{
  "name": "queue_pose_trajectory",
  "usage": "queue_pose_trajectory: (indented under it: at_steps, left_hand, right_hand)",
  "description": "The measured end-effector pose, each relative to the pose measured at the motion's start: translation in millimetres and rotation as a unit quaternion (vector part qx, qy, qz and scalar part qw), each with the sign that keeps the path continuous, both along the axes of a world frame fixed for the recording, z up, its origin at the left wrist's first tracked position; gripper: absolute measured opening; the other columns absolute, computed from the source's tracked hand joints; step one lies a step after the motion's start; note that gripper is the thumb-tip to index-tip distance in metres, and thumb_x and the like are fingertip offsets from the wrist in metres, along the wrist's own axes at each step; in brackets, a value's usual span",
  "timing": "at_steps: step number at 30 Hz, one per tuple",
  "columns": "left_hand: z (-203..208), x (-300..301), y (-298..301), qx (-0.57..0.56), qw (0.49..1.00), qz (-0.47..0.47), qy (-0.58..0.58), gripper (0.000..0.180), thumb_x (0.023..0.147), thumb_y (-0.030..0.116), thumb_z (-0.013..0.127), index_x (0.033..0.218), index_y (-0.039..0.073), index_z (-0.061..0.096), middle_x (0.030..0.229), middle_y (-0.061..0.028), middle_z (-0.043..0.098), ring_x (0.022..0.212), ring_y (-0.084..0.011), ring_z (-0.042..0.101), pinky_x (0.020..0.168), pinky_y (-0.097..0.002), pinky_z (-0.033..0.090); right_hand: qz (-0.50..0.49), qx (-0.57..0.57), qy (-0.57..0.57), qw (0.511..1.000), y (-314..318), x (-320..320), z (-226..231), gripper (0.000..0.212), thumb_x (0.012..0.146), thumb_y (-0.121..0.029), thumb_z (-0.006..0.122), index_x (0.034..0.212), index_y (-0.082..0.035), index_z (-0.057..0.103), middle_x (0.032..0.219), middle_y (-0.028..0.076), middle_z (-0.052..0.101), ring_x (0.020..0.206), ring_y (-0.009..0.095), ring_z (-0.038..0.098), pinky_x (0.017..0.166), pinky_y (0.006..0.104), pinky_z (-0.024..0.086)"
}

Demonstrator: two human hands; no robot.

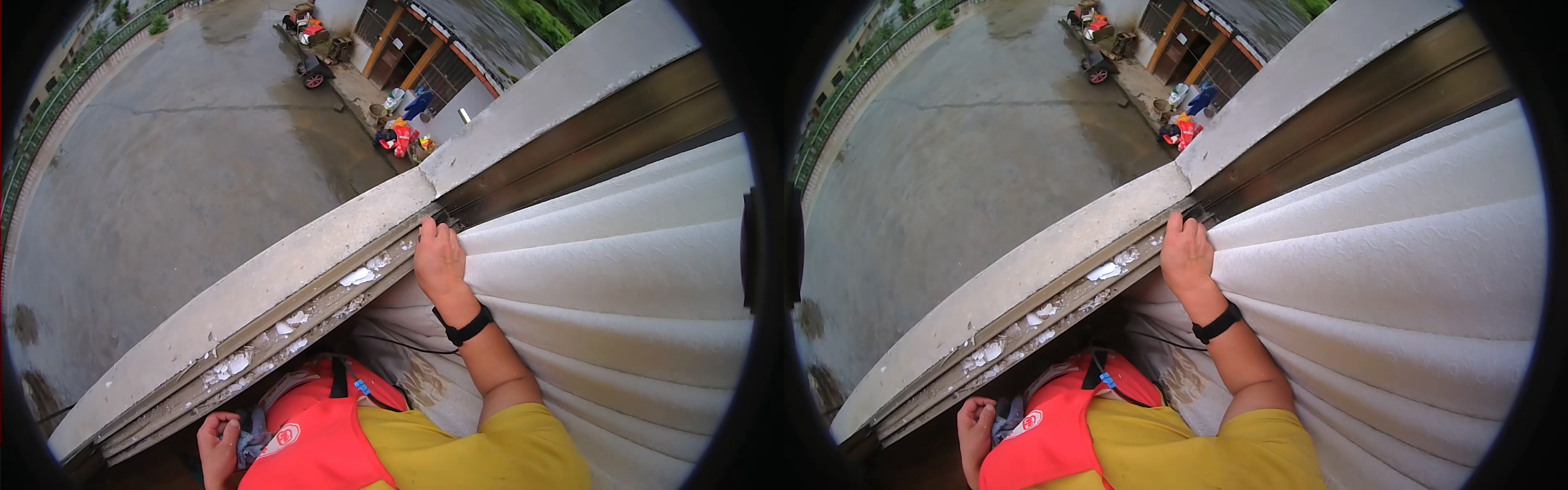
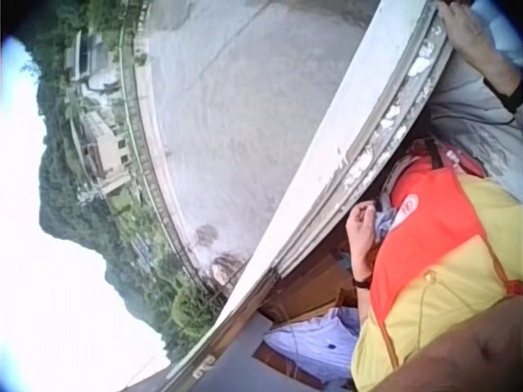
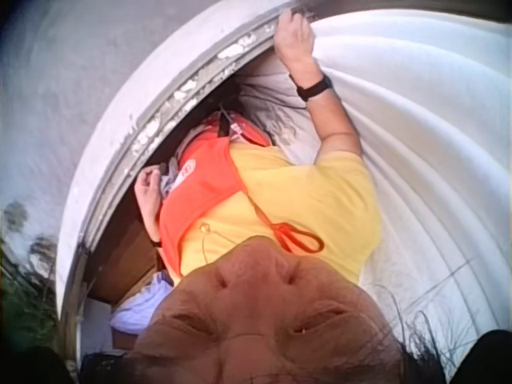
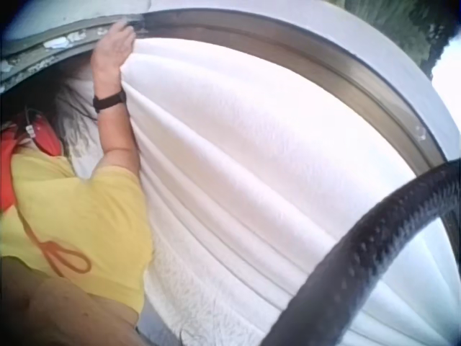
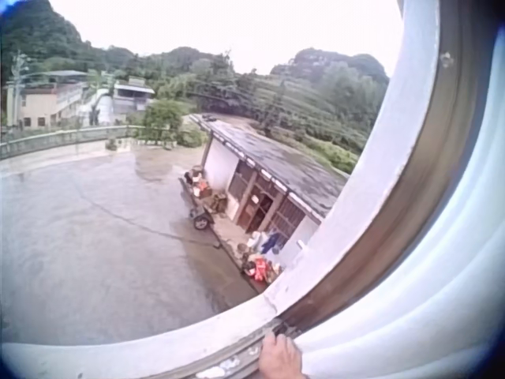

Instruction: The person scrapes white debris from a window track and frame using a utility knife. They also use a blue cloth to wipe the frame and the window glass while the window is partially open.

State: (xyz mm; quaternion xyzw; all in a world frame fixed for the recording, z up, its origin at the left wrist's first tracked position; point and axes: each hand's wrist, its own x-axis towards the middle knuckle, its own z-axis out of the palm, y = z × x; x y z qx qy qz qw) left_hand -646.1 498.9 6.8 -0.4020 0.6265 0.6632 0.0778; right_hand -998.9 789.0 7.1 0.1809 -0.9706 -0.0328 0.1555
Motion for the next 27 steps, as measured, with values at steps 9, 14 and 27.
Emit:
queue_pose_trajectory:
  at_steps: [9, 14, 27]
  left_hand:
    - [-1.6, -4.2, -4.9, -0.012, 1.000, -0.016, -0.012, 0.008, 0.087, 0.007, 0.060, 0.091, 0.000, 0.061, 0.071, 0.0033, 0.055, 0.063, -0.0020, 0.046, 0.056, -0.0180, 0.035]
    - [1.2, -4.5, -5.5, -0.010, 0.999, -0.029, -0.022, 0.008, 0.088, 0.008, 0.059, 0.091, 0.001, 0.061, 0.071, 0.0038, 0.054, 0.063, -0.0023, 0.045, 0.056, -0.0184, 0.035]
    - [1.3, -6.9, -4.3, -0.035, 0.999, -0.021, -0.012, 0.012, 0.087, 0.008, 0.059, 0.086, -0.003, 0.064, 0.067, 0.0033, 0.055, 0.060, -0.0022, 0.045, 0.054, -0.0190, 0.035]
  right_hand:
    - [0.102, -0.093, -0.050, 0.989, 4.1, 5.9, 15.2, 0.017, 0.078, -0.003, 0.053, 0.094, -0.005, 0.050, 0.083, 0.016, 0.052, 0.081, 0.033, 0.053, 0.067, 0.0416, 0.047]
    - [0.081, -0.128, -0.064, 0.986, -0.2, 18.8, 30.6, 0.019, 0.079, -0.003, 0.053, 0.098, -0.003, 0.050, 0.085, 0.017, 0.053, 0.082, 0.034, 0.052, 0.070, 0.0426, 0.046]
    - [0.048, -0.194, -0.096, 0.975, 6.9, 3.2, 47.7, 0.018, 0.090, -0.014, 0.052, 0.101, 0.001, 0.051, 0.088, 0.021, 0.061, 0.084, 0.038, 0.057, 0.074, 0.0450, 0.045]
